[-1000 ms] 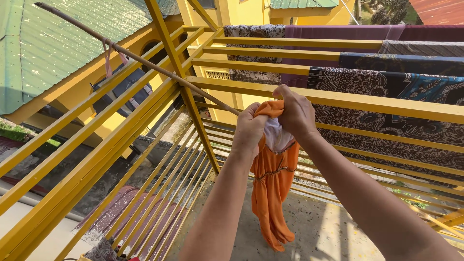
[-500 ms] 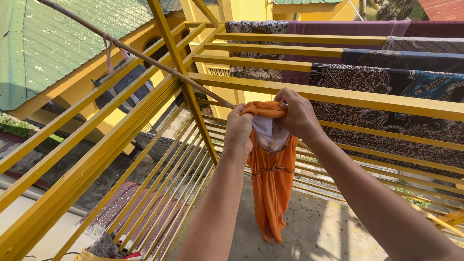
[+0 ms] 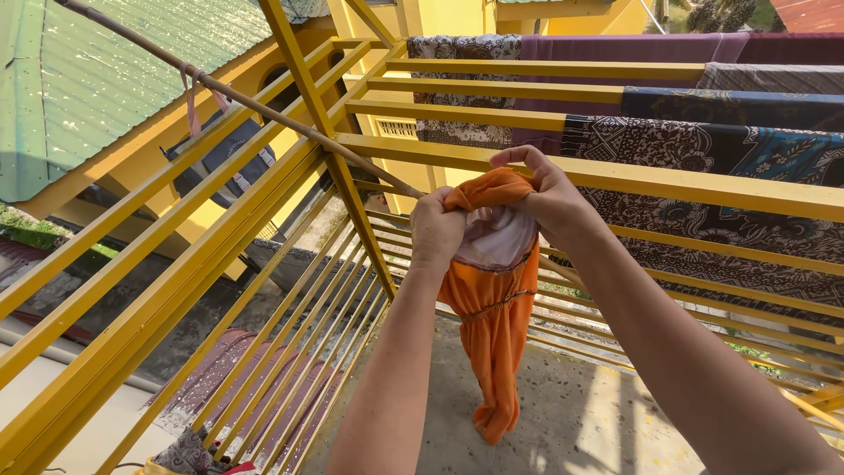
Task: Hanging wet clothes and items on a laundry rack on a balcony to dry.
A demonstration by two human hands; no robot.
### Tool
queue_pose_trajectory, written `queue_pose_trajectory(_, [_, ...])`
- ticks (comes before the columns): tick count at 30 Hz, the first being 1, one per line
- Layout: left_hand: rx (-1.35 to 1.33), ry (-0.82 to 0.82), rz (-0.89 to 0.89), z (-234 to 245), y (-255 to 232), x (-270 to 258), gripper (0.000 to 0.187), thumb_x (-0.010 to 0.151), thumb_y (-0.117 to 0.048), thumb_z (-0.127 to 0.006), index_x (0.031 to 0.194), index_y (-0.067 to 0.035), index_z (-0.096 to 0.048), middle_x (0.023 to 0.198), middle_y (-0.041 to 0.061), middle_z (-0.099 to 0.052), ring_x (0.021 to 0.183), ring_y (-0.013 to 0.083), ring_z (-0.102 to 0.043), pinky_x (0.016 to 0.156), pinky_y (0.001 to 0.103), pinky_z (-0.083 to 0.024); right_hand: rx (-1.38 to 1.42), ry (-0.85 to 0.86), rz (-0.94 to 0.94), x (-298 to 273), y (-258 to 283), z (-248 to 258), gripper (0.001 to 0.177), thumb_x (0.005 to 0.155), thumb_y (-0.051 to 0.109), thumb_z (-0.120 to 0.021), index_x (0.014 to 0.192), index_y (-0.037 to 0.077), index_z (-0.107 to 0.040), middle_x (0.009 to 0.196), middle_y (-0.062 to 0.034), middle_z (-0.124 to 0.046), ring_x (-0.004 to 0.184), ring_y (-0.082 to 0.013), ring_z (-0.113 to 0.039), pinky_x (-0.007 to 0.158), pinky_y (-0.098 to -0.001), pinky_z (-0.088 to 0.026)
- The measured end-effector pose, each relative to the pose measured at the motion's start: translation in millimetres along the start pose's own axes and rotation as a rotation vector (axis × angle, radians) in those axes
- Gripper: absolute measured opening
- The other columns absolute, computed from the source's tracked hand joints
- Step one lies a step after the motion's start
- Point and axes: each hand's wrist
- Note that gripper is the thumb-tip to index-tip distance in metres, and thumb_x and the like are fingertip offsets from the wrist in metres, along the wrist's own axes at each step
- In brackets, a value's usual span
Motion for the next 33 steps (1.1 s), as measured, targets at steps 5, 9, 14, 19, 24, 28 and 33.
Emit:
queue_pose_trajectory(5, [-0.978,0.304,0.208,9.6,-20.6,-7.8,0.006,0.081,-0.004,-0.072,0.086,-0.006,-0.075,0.073,0.011,-0.069,0.068,0.0201,-0.071,0.069,0.03,-0.059,0.13,0.133,-0.023,12.6,-10.5,44.5,0.059,0.081,-0.012,-0.064,0.136,0.002,-0.048,0.106,-0.0232,-0.07,0.085,-0.0259,-0.072,0.076,-0.0386,-0.059])
queue_pose_trajectory(9, [-1.332,0.334,0.311,13.6,-39.7,-17.8,0.011,0.08,-0.008,-0.072,0.091,-0.008,-0.071,0.081,0.008,-0.07,0.076,0.0193,-0.071,0.074,0.031,-0.058,0.119,0.157,-0.011,14.5,-29.6,45.3,0.064,0.079,-0.012,-0.061,0.139,0.003,-0.047,0.104,-0.0193,-0.068,0.085,-0.0263,-0.072,0.072,-0.0369,-0.061])
queue_pose_trajectory(14, [-1.434,0.239,0.355,7.9,-33.1,-21.7,0.008,0.085,-0.01,-0.071,0.091,-0.008,-0.068,0.083,0.009,-0.072,0.077,0.0195,-0.074,0.073,0.031,-0.06,-0.359,-0.014,0.038,-2.3,1.6,40.7,0.047,0.084,0.01,-0.082,0.125,0.009,-0.059,0.115,-0.0169,-0.068,0.115,-0.0327,-0.06,0.095,-0.0481,-0.047])
queue_pose_trajectory(19, [-1.378,0.199,0.273,-8.9,-37.2,-27.1,0.004,0.085,-0.006,-0.072,0.09,-0.005,-0.072,0.08,0.012,-0.072,0.073,0.0212,-0.074,0.069,0.032,-0.062,-0.475,0.037,0.049,-12.3,3.4,36.2,0.023,0.086,0.013,-0.083,0.103,0.006,-0.071,0.095,-0.0088,-0.071,0.095,-0.0218,-0.064,0.082,-0.036,-0.052])
queue_pose_trajectory(24, [-1.294,0.143,0.163,-21.9,-25.0,-8.4,0.01,0.084,-0.002,-0.076,0.093,-0.007,-0.074,0.083,0.01,-0.072,0.075,0.0183,-0.074,0.07,0.029,-0.062,-0.738,-0.035,0.484,-22.3,25.0,19.1,0.023,0.082,0.003,-0.085,0.097,0.01,-0.069,0.101,-0.005,-0.073,0.091,-0.019,-0.067,0.076,-0.0322,-0.055])
queue_pose_trajectory(28, [-1.29,0.117,0.124,-23.4,-28.6,-7.6,0.013,0.083,-0.002,-0.077,0.095,-0.006,-0.075,0.085,0.013,-0.073,0.079,0.0217,-0.075,0.073,0.033,-0.063,-0.574,0.007,0.283,-19.4,14.5,15.6,0.015,0.09,-0.007,-0.072,0.1,0.002,-0.065,0.089,-0.0148,-0.071,0.079,-0.0234,-0.072,0.071,-0.0376,-0.061])
queue_pose_trajectory(33, [-1.204,0.058,0.069,-7.5,-34.5,-9.7,0.019,0.078,0.0,-0.083,0.096,-0.005,-0.077,0.085,0.014,-0.073,0.078,0.0203,-0.073,0.073,0.034,-0.062,-1.19,0.168,0.117,-15.8,26.5,10.1,0.017,0.086,0.019,-0.073,0.1,0.028,-0.077,0.078,-0.0016,-0.064,0.076,-0.0223,-0.066,0.072,-0.0432,-0.052])
Point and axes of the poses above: each hand's wrist, its own x-axis towards the middle knuckle, its own z-axis out of the back of the hand, y = z × x
